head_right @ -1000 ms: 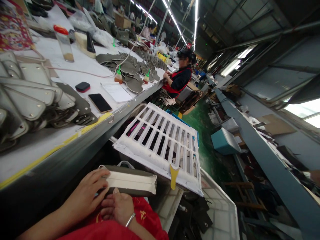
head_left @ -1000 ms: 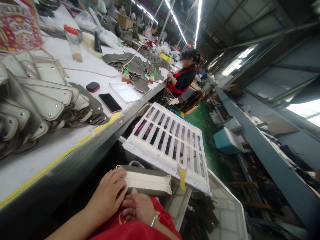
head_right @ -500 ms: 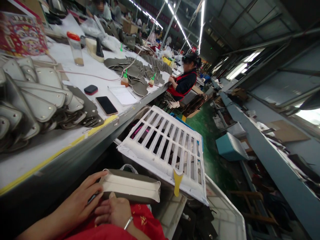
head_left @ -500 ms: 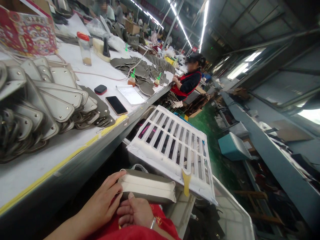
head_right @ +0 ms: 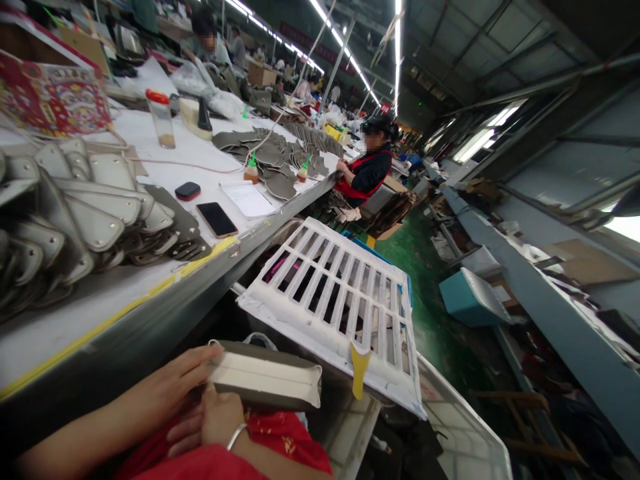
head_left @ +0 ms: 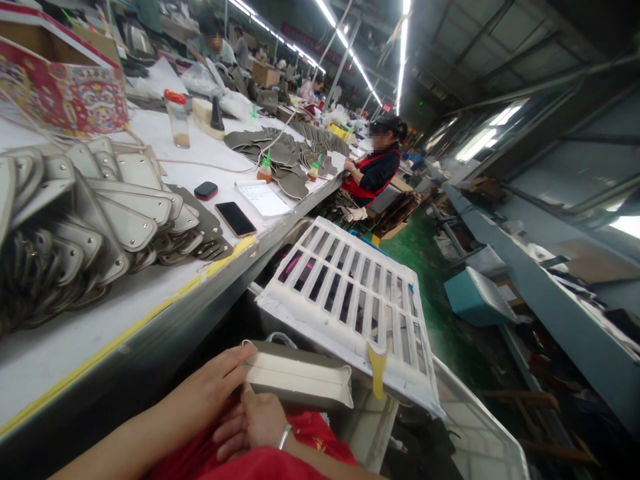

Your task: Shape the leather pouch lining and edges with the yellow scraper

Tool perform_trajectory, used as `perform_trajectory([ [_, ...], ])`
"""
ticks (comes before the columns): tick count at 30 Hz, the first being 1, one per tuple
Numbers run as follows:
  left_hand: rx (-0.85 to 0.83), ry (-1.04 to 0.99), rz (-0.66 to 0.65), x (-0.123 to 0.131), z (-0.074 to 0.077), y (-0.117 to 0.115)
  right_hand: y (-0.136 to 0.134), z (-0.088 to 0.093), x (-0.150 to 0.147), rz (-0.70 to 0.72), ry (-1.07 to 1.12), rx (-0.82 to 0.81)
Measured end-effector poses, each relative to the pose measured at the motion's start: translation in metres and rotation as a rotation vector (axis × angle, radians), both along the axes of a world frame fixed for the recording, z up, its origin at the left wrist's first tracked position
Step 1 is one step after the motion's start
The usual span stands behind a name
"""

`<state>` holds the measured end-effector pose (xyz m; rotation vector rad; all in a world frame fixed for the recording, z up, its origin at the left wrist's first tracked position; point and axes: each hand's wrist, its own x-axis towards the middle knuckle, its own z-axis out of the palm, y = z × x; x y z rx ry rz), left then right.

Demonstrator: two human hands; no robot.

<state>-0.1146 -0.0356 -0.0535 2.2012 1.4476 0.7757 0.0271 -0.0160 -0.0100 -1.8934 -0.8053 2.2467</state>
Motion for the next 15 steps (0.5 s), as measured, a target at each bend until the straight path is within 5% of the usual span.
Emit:
perform_trajectory([
  [9, 0.052, 0.159, 0.017, 0.004, 0.003, -0.010, -0.009, 0.000, 0.006, 0.150, 0.121, 0.081],
  [12, 0.224, 0.265, 0.003, 0.007, 0.009, -0.012, -0.007, 0.015, 0.037, 0.324, 0.315, 0.050],
  [15, 0.419, 0.359, 0.016, 0.015, 0.017, -0.010, -0.005, 0.040, 0.097, 0.301, 0.538, 0.235],
])
